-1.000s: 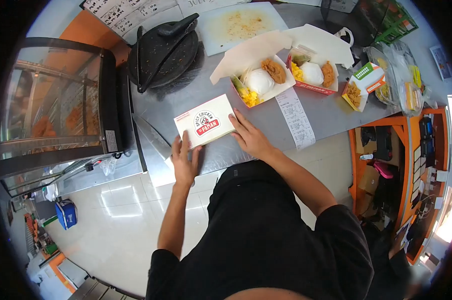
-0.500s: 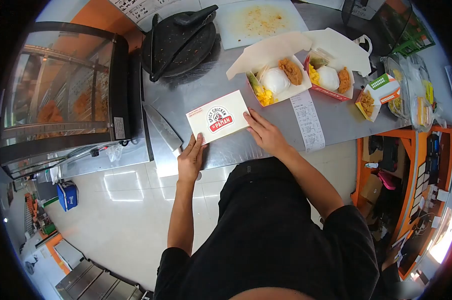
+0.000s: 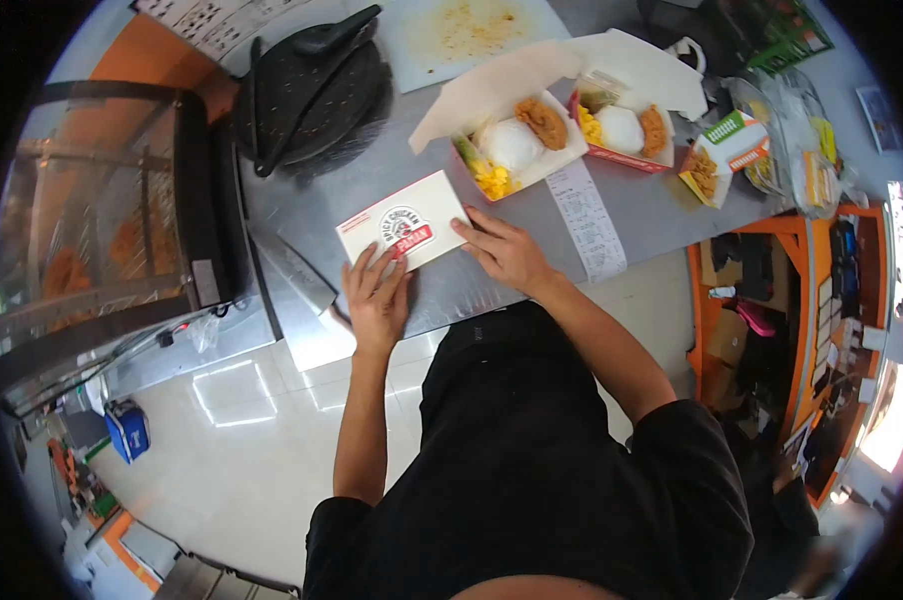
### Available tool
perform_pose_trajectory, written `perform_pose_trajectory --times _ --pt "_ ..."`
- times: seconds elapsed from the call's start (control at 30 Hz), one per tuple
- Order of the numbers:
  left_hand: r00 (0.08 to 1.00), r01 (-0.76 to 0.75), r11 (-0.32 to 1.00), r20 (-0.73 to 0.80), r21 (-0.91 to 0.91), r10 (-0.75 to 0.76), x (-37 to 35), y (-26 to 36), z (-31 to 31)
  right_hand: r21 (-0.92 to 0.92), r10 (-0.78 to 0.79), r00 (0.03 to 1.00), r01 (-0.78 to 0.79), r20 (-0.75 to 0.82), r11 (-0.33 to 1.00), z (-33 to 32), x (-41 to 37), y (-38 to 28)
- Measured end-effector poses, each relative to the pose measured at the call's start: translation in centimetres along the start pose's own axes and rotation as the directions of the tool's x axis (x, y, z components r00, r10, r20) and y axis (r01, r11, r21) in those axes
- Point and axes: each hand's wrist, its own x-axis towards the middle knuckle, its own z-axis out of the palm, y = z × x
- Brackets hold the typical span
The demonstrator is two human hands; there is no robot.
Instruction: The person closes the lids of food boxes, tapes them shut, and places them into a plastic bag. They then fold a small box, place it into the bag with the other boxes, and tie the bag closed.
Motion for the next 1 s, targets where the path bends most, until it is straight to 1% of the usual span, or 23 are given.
perform_pose_trajectory --times 0.03,0.13,0.17,0.2,0.27,0.3,0.33,0.4,0.43,0.47,0.5,0.53,0.57,0.63,0.67,0.7,0.73,0.77,0.8,0.87,0.9,0.97,1.0 --pt "1.0 -0.003 0.998 0.012 0.068 0.002 0.1 0.5 -0.2 -0.006 0.024 1.0 -0.024 -0.002 1.0 -0.1 -0.2 -0.2" --pt "0.996 -0.086 0.994 0.003 0.068 0.086 0.8 0.4 0.0 -0.014 0.09 0.996 -0.091 -0.017 0.996 0.5 -0.2 -0.8" --pt "0.994 -0.097 0.995 0.039 -0.005 0.098 1.1 0.3 0.1 -0.019 0.125 0.992 -0.125 -0.023 0.992 0.9 -0.3 -1.0" --pt "0.996 -0.087 0.996 0.016 0.003 0.087 1.2 0.2 0.5 -0.035 0.161 0.986 -0.162 -0.033 0.986 0.7 -0.5 -1.0" --pt "0.997 -0.076 0.997 -0.031 0.005 0.076 0.7 0.5 1.4 -0.06 0.107 0.992 -0.111 -0.067 0.992 -0.8 -0.7 -1.6" --pt "0.996 -0.093 0.995 -0.01 0.033 0.094 0.6 0.8 1.2 -0.067 0.078 0.993 -0.084 -0.083 0.994 -1.7 -0.6 -1.8" --pt "0.997 -0.063 0.996 -0.044 -0.069 0.06 0.4 0.6 1.8 -0.07 0.118 0.984 -0.129 -0.132 0.989 -3.5 -0.6 -2.0" --pt "0.996 -0.061 0.997 -0.066 -0.044 0.058 0.2 0.5 2.2 -0.066 0.183 0.956 -0.203 -0.228 0.977 -8.3 -0.6 -2.1" --pt "0.997 -0.04 0.998 -0.075 -0.051 0.036 0.1 0.7 2.3 -0.022 0.247 0.905 -0.271 -0.347 0.962 -11.2 -0.8 -1.3" --pt "0.996 -0.017 0.998 -0.086 -0.055 0.012 0.0 1.0 2.5 0.032 0.305 0.836 -0.327 -0.457 0.945 -14.7 -0.8 0.1" --pt "0.997 0.01 0.999 -0.078 -0.048 -0.014 0.0 1.2 2.5 0.076 0.398 0.745 -0.427 -0.535 0.901 -18.6 -0.4 1.2" --pt "0.997 0.037 0.999 -0.07 -0.039 -0.04 0.0 1.4 2.5 0.146 0.404 0.656 -0.411 -0.638 0.9 -21.9 -0.7 4.7" --pt "0.995 0.057 0.998 -0.078 -0.036 -0.06 0.0 1.7 2.7 0.051 0.479 0.587 -0.597 -0.652 0.801 -26.8 0.8 4.9" --pt "0.991 0.087 0.996 -0.1 -0.008 -0.087 0.1 2.4 2.9 -0.158 0.327 0.6 -0.614 -0.73 0.774 -34.5 2.5 10.1" --pt "0.988 0.1 0.995 -0.117 0.015 -0.097 0.2 2.9 3.1 -0.216 0.299 0.635 -0.603 -0.712 0.768 -38.2 3.2 13.7" --pt "0.978 0.158 0.987 -0.134 -0.009 -0.158 0.1 3.4 3.5 -0.272 0.274 0.668 -0.592 -0.692 0.758 -41.4 3.9 17.4" --pt "0.968 0.202 0.979 -0.148 -0.026 -0.203 0.2 4.0 3.8 -0.313 0.395 0.722 -0.634 -0.569 0.707 -43.7 5.0 20.8" --pt "0.956 0.23 0.973 -0.182 -0.023 -0.231 0.1 4.5 4.3 -0.365 0.509 0.744 -0.661 -0.433 0.655 -46.0 6.2 24.1" --pt "0.943 0.256 0.966 -0.215 -0.022 -0.255 0.1 4.7 4.8 -0.424 0.615 0.733 -0.675 -0.291 0.604 -47.7 6.9 26.2" --pt "0.913 0.314 0.948 -0.262 -0.04 -0.314 0.3 5.5 5.6 -0.308 0.862 0.498 -0.838 -0.095 0.45 -47.8 8.9 27.4" --pt "0.907 0.319 0.947 -0.284 -0.02 -0.312 0.4 5.8 6.0 -0.269 0.936 0.351 -0.899 0.028 0.345 -47.6 9.4 28.0" --pt "0.908 0.323 0.945 -0.295 0.044 -0.297 0.6 6.1 6.4 -0.138 0.918 0.346 -0.917 0.194 0.375 -46.7 9.2 33.9" --pt "0.909 0.323 0.943 -0.302 0.076 -0.287 0.7 6.3 6.3 -0.07 0.896 0.35 -0.922 0.275 0.382 -46.2 9.4 34.9"
